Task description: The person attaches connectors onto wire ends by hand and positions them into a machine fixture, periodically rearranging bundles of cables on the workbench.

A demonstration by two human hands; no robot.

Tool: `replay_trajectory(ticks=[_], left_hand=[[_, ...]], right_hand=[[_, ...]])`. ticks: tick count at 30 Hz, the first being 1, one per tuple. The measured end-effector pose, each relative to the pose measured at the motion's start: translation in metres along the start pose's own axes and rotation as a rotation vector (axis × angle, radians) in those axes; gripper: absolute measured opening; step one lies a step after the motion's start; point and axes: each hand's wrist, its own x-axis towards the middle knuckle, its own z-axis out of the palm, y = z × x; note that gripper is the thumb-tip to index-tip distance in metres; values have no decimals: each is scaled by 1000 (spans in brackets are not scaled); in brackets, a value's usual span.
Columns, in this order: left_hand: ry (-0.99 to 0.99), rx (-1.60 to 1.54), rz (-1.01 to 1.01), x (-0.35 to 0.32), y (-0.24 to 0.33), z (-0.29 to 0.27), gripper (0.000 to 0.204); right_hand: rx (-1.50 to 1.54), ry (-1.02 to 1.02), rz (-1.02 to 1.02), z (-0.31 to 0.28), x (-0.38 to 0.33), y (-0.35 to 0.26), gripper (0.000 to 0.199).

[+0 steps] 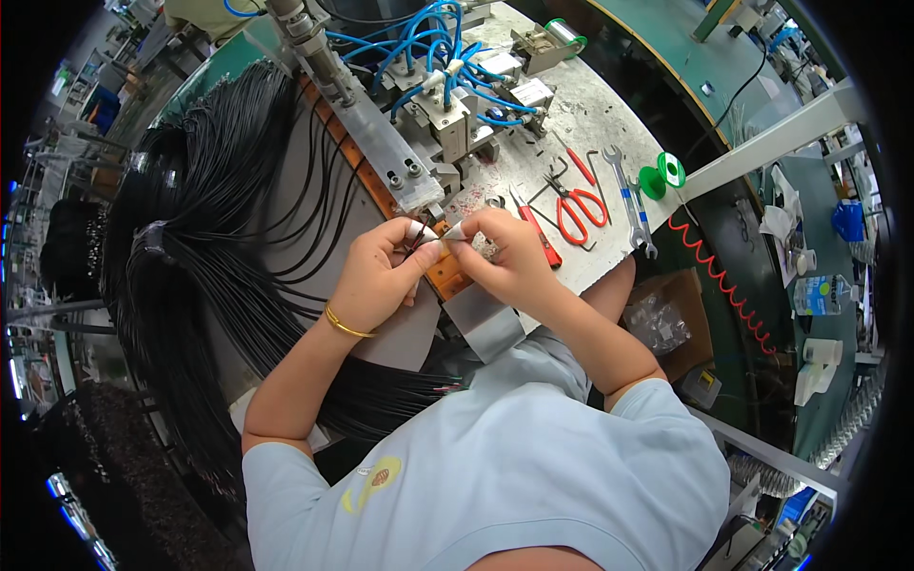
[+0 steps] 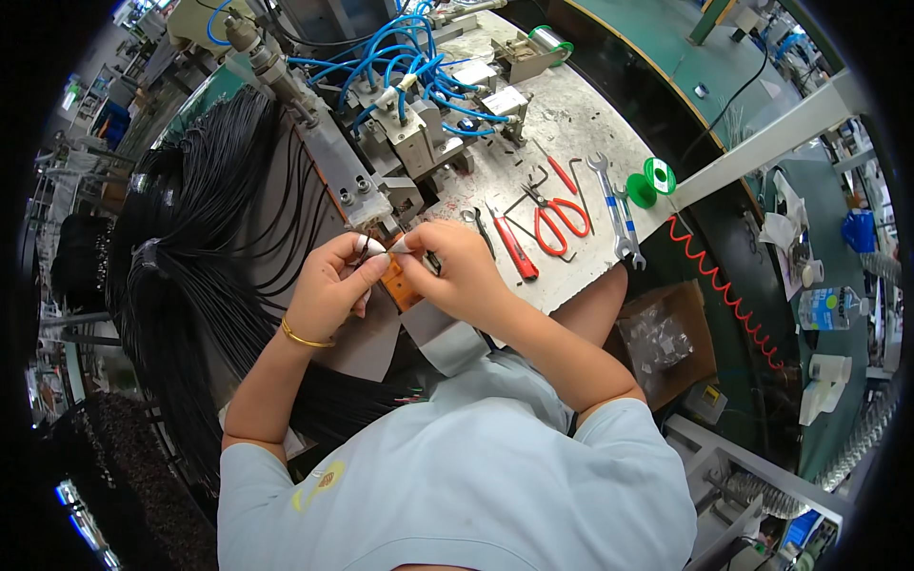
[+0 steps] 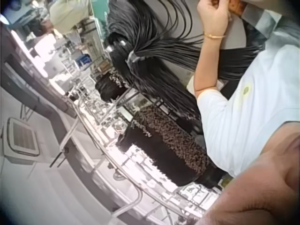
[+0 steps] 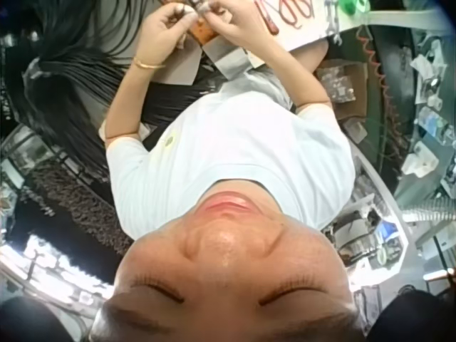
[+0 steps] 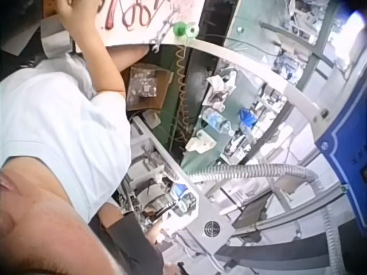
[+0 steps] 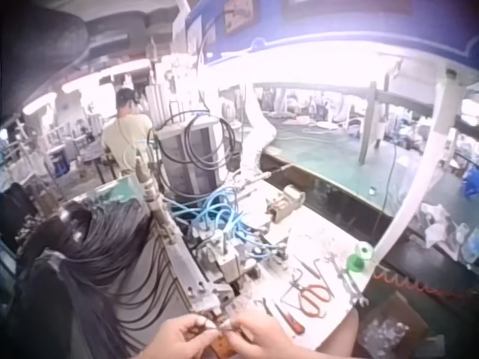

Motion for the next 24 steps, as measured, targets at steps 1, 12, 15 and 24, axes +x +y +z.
replay_trajectory(ticks=[1,12,15,24], left_hand=[[22,-1,38,0,0,2,11],[-79,552,110,9,-16,-14,16],[-66,376,118,9,-17,-6,15],[18,126,73,-1,6,-2,14]], right_hand=[[-154,46,-142,1,-1,1,12],[26,100,77,2,0,10,14],[-186,69,-95,5,-1,10,13],[-519,265,-446,-1,3,-13,8]])
